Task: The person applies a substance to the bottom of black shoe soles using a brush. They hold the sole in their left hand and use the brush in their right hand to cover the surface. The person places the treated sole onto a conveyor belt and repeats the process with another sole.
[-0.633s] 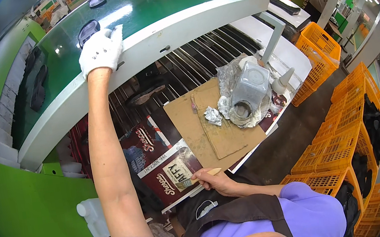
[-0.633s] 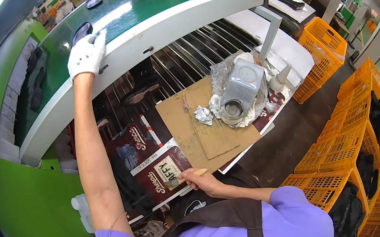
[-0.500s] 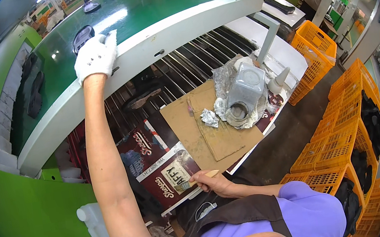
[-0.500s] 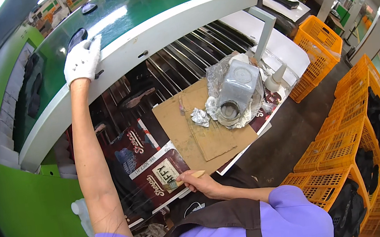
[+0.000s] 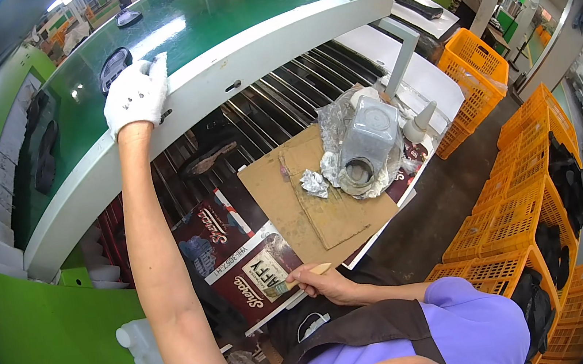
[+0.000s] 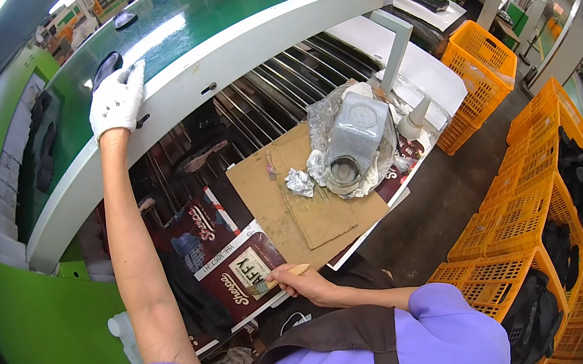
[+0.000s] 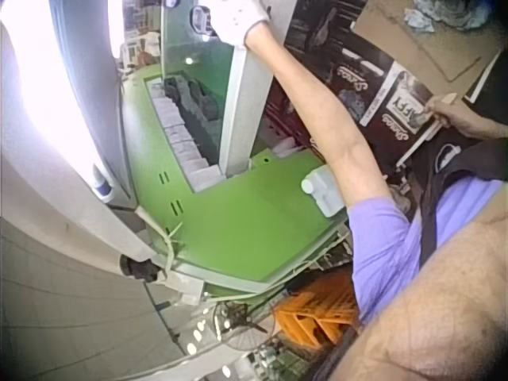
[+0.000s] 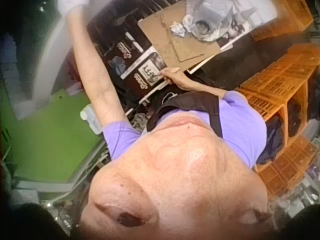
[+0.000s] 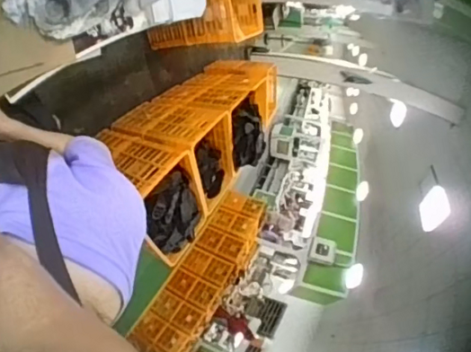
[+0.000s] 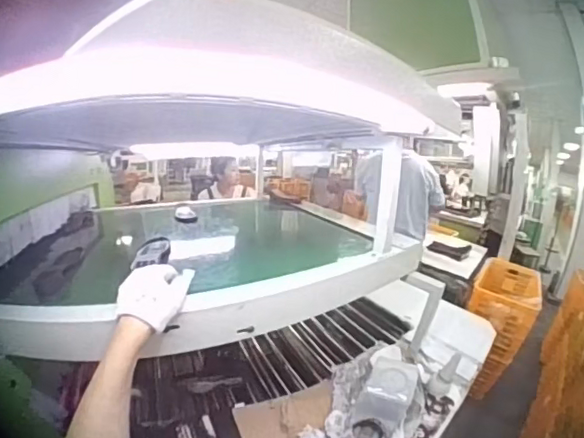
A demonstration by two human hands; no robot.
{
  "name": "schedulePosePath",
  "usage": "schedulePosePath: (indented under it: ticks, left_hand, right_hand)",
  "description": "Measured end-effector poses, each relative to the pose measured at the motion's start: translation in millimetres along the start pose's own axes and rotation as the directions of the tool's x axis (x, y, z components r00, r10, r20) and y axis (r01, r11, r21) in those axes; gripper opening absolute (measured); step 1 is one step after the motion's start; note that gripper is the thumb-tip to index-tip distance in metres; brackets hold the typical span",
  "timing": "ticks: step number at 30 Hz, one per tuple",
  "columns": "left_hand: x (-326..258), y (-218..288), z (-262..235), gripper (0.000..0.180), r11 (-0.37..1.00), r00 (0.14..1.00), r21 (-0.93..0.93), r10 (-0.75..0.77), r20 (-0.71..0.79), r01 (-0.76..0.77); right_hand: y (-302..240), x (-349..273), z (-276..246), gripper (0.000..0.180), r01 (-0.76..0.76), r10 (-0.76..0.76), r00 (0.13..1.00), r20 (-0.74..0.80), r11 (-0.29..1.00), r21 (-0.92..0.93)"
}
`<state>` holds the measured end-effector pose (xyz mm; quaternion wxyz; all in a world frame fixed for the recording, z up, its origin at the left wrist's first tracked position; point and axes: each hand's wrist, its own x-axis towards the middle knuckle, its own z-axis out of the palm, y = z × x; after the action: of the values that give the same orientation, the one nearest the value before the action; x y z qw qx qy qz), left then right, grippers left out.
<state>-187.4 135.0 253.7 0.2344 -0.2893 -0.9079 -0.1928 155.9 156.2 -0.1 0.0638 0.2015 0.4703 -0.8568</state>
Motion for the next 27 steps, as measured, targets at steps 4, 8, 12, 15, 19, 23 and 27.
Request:
schedulePosePath:
  ticks: [4,8,12,15,19,23,27]
  left_hand:
    - [1.5,-3.1,2.2,0.048,0.999,0.999,0.018,0.031,-0.029,-0.031]
    - [0.0,-0.1,0.1,0.048,0.999,0.999,0.041,0.026,-0.04,-0.024]
    - [0.1,-0.2,0.5,0.047,0.998,0.998,0.057,0.033,-0.054,-0.03]
    - [0.3,-1.4,1.0,0.046,0.998,0.997,0.056,0.045,-0.065,-0.041]
    - [0.2,-1.9,3.0,0.045,0.997,0.995,0.054,0.061,-0.085,-0.057]
    - [-0.5,-2.2,3.3,0.044,0.997,0.992,0.036,0.075,-0.101,-0.071]
    - [-1.2,-1.7,1.8,0.045,0.997,0.994,0.036,0.065,-0.092,-0.062]
  right_hand:
    - [-1.7,-0.6,1.5,0.026,-0.004,0.004,1.0,0.001,1.0,0.002]
    - [-1.1,0.2,1.0,0.026,-0.005,0.005,1.0,0.008,1.0,0.003]
    - [1.8,1.9,-0.3,0.026,-0.009,0.009,1.0,0.006,1.0,0.003]
    - [3.5,3.0,-0.7,0.026,-0.013,0.013,1.0,0.006,1.0,0.003]
    - [7.0,5.1,-2.1,0.026,-0.011,0.011,1.0,0.002,1.0,0.002]
    - [6.9,4.7,-2.4,0.026,-0.005,0.005,1.0,0.005,1.0,0.0]
    - [6.9,4.4,-2.6,0.027,-0.005,0.005,1.0,0.007,1.0,0.002]
